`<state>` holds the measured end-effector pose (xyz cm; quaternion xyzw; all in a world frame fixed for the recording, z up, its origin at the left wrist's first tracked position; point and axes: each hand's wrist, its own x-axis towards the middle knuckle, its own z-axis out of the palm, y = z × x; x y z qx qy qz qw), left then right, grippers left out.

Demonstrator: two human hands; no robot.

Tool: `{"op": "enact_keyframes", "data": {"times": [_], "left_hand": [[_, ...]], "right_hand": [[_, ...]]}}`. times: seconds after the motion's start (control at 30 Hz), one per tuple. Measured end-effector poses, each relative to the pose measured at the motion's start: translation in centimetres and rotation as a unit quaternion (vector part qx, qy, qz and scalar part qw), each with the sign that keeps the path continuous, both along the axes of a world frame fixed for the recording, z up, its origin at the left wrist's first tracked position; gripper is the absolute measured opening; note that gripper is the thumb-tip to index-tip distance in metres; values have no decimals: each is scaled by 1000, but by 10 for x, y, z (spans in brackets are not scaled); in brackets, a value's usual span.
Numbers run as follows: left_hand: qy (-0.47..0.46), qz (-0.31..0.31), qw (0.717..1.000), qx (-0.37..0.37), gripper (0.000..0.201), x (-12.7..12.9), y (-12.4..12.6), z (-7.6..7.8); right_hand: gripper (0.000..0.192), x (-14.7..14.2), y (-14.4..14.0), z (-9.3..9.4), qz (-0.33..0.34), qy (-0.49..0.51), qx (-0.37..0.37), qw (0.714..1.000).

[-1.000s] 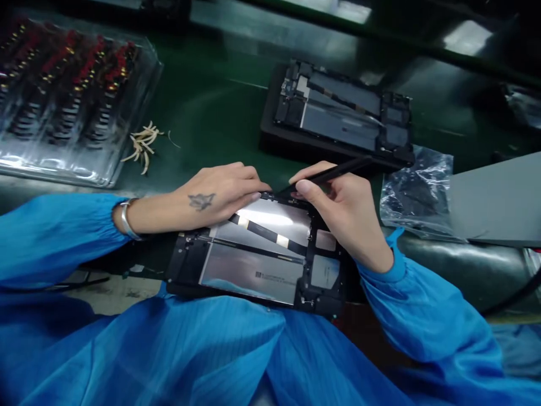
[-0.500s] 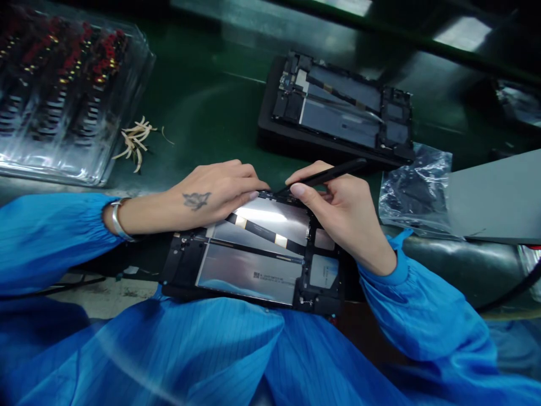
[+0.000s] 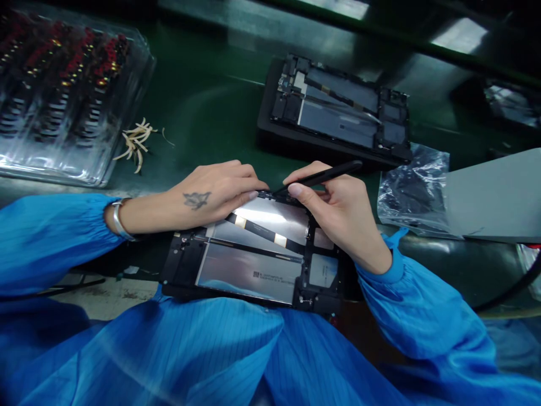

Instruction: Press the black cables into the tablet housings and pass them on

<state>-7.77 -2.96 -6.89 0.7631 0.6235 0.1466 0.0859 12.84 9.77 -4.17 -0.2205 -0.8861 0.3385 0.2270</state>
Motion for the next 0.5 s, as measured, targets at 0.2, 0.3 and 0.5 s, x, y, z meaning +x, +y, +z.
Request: {"op": "enact_keyframes", "data": {"times": [0.2,0.3,0.5], "left_hand": [[4,3,1000,-8,38,1,0,3],[2,-1,1000,-10,38,1,-1,4],[-2,-7,1000,8,39,-1,-2,1]], "right_hand": [[13,-1,-1,2,-2,-3,-8,1000],[13,0,-1,2,-12,3,-25,1000],[10,2,2,-1,-25,18,-49,998]]}}
